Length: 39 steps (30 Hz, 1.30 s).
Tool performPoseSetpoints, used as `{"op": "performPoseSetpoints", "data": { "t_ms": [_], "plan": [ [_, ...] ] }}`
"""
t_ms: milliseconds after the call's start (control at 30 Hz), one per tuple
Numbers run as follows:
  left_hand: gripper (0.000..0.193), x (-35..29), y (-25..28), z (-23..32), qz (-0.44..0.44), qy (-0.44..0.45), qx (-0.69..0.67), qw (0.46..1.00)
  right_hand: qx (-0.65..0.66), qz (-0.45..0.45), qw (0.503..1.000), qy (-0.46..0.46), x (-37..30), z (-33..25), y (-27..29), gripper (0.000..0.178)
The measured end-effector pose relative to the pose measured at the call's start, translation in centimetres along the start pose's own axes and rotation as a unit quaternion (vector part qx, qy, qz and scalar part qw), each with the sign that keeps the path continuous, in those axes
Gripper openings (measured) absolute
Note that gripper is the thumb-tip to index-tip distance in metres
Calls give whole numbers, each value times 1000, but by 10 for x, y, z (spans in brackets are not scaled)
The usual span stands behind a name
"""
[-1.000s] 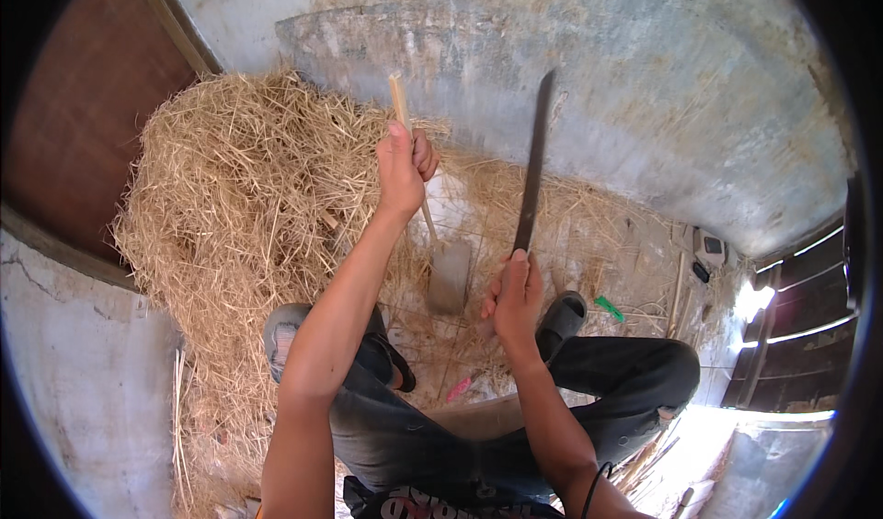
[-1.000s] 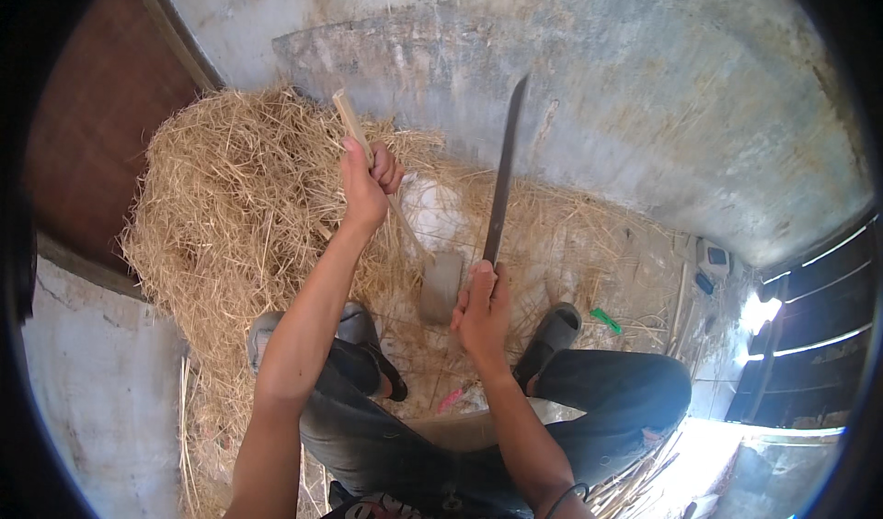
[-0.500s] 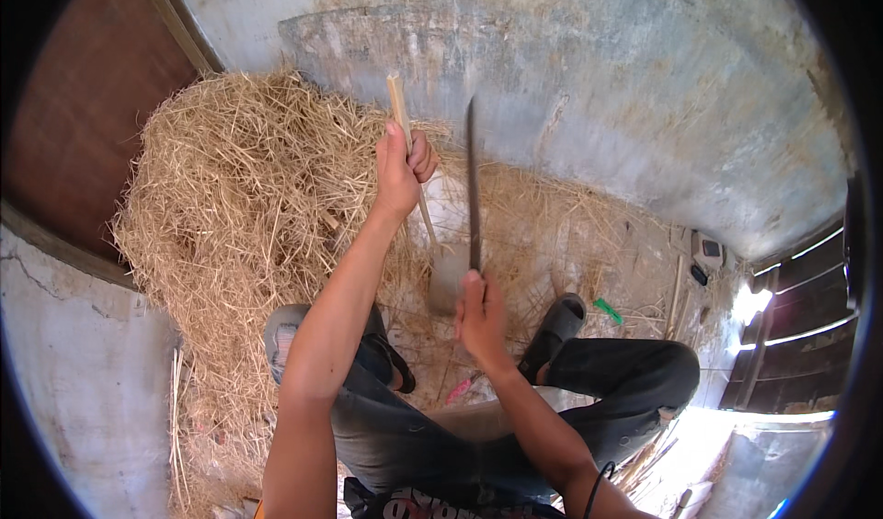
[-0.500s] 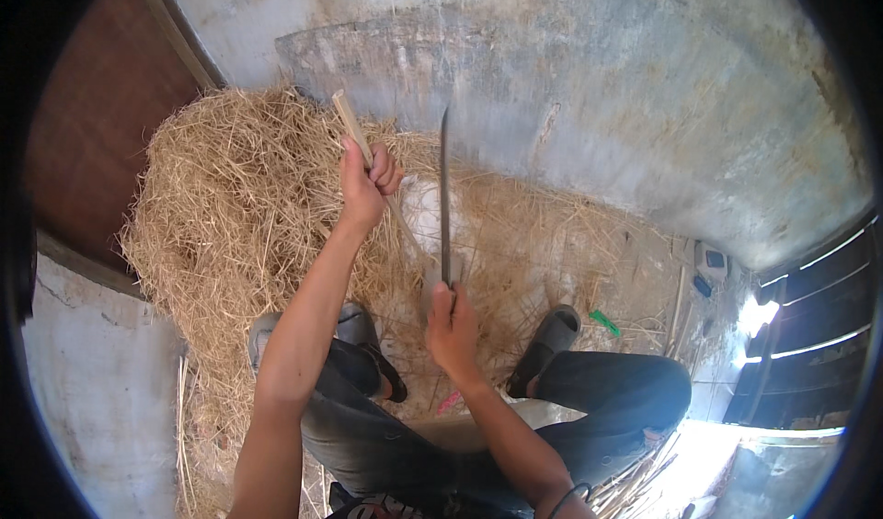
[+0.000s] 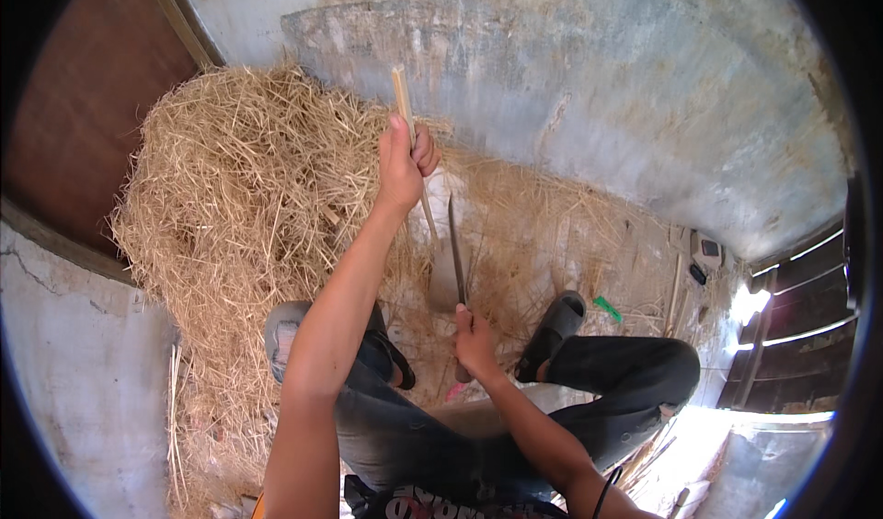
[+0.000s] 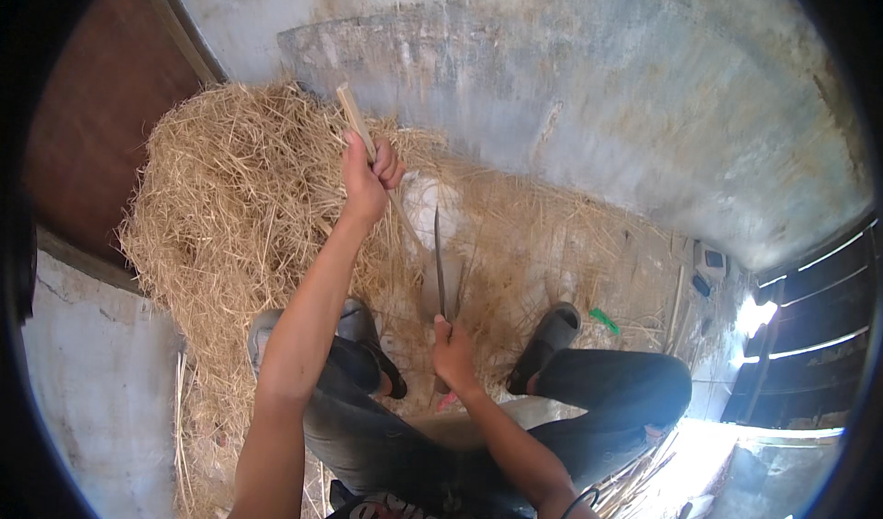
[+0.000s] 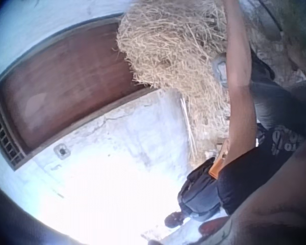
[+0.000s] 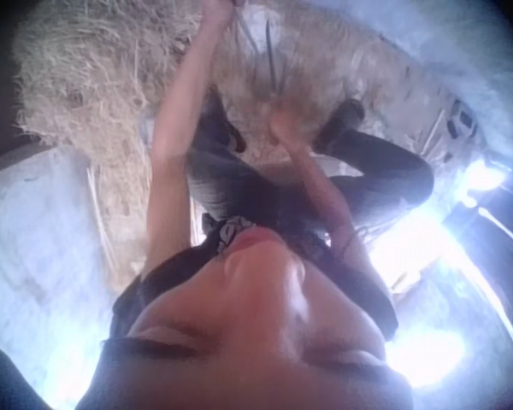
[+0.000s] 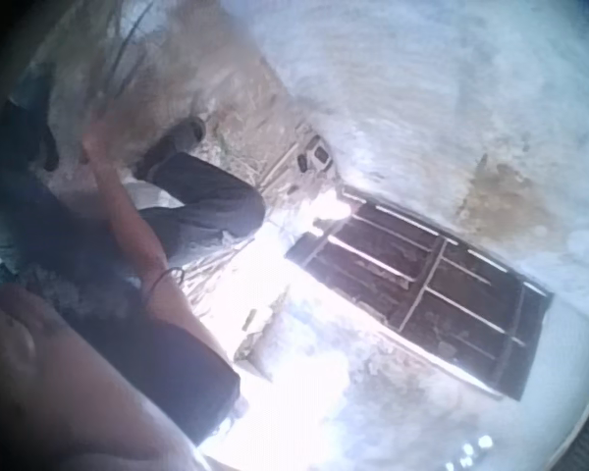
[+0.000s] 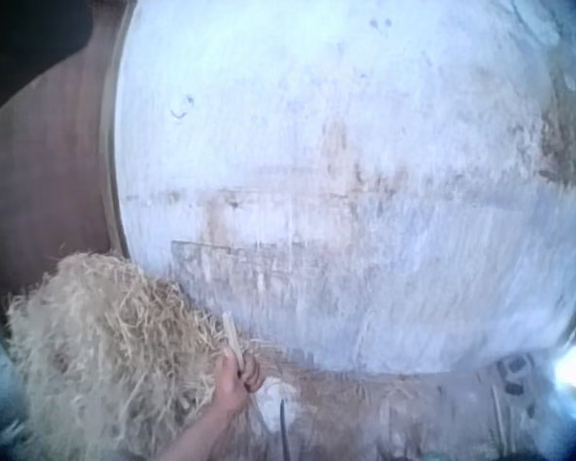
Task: The person uses a large knife to whittle a thin bamboo stick and then uses a smaller green tool to continue carving and shaping the wood while sitting on the floor.
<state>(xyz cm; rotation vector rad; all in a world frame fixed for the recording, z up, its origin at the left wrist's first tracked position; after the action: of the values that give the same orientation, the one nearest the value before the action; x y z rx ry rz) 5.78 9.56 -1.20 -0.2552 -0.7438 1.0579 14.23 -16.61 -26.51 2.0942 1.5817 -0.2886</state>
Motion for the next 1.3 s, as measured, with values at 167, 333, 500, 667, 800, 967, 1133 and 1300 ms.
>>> {"op": "performPoseSetpoints", "data": {
  "t_ms": [167, 333, 500, 667, 800, 967, 1133, 1300],
  "plan": [
    [70, 0, 0, -1, 9, 4, 4, 1000, 37, 123, 970, 205, -10, -74, 3, 31],
    [70, 1, 0, -3, 13, 9, 13, 1000, -130, 118, 961, 213, 4, 1, -18, 34],
    [70, 2, 4, 1, 10, 13, -6, 1000, -110, 44, 993, -12, 32, 104, -23, 44],
    [70, 4, 10, 2, 20, 21, -12, 1000, 68, 41, 997, -26, 17, 10, -3, 46],
    [70, 5, 9, 0, 21, 5, -7, 1000, 181, 50, 978, 94, -14, -114, 31, 41],
    [71, 3, 6, -1, 46, -6, -7, 999, 203, 131, 944, 223, -35, -144, 30, 40],
    [71, 4, -1, 0, 49, 1, 8, 999, 107, -25, 976, -185, -25, -41, -10, 44],
    [71, 2, -4, -5, 40, 11, 15, 999, 208, -2, 978, -28, -9, -94, 45, 44]
  ]
}}
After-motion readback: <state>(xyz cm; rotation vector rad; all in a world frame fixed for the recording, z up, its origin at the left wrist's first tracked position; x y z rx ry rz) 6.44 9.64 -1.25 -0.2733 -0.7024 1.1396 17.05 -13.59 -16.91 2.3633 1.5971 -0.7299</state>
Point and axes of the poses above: each hand's wrist, its own x-axis towards the middle knuckle, its own y-axis out of the back of the hand, z = x × y, the point moved 7 cm from there along x, towards the middle knuckle, and after that the axes turned 14 degrees about -x, right-handed, at the moved point
